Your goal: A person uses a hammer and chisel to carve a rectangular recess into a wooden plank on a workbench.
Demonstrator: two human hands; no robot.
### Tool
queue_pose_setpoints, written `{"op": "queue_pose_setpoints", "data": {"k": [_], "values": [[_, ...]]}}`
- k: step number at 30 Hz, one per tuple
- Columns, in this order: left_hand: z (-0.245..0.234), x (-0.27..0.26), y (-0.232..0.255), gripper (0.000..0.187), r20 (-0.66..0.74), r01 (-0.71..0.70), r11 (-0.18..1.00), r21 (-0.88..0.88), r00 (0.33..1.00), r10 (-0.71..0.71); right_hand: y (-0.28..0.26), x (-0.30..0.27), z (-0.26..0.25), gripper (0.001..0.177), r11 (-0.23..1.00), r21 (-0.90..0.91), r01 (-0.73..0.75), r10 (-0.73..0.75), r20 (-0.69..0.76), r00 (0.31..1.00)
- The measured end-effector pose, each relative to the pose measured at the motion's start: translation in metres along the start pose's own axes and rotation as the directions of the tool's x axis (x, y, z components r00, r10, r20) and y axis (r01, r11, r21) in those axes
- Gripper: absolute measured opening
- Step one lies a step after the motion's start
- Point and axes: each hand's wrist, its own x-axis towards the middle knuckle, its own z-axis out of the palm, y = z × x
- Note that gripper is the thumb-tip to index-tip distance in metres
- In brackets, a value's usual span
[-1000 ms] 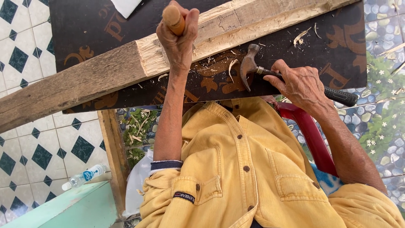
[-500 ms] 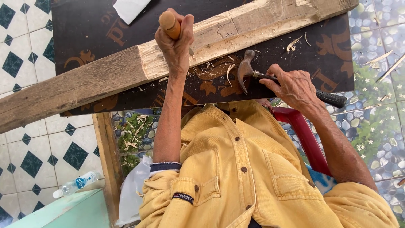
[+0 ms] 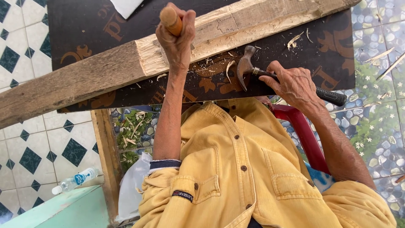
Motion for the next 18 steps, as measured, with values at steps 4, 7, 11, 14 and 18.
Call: {"op": "queue_pose_setpoints", "data": {"k": [4,7,11,14,18], "values": [[-0.002,-0.01,-0.004,0.011,0.006,0.049,0.996,-0.073,0.999,-0.048,0.001,-0.001,0.002,0.039,1.0,0.01,-0.011,0.011,-0.001,1.0],[-0.001,-0.011,0.006,0.011,0.034,0.076,0.995,-0.061,0.997,-0.074,-0.007,-0.002,-0.016,0.038,0.996,0.077,-0.045,0.043,0.017,0.999],[0.0,-0.016,0.002,0.012,0.044,0.121,0.992,0.025,0.992,-0.122,-0.01,0.0,-0.043,0.03,0.976,0.209,0.065,-0.04,-0.124,0.991],[0.003,-0.017,0.006,0.015,0.07,0.09,0.993,0.077,0.993,-0.096,-0.043,0.006,-0.108,0.031,0.928,0.238,0.286,-0.159,-0.441,0.883],[0.001,-0.019,0.002,0.015,0.088,0.052,0.997,0.063,0.994,-0.058,-0.08,0.027,-0.153,0.041,0.769,0.225,0.598,-0.251,-0.755,0.606]]}}
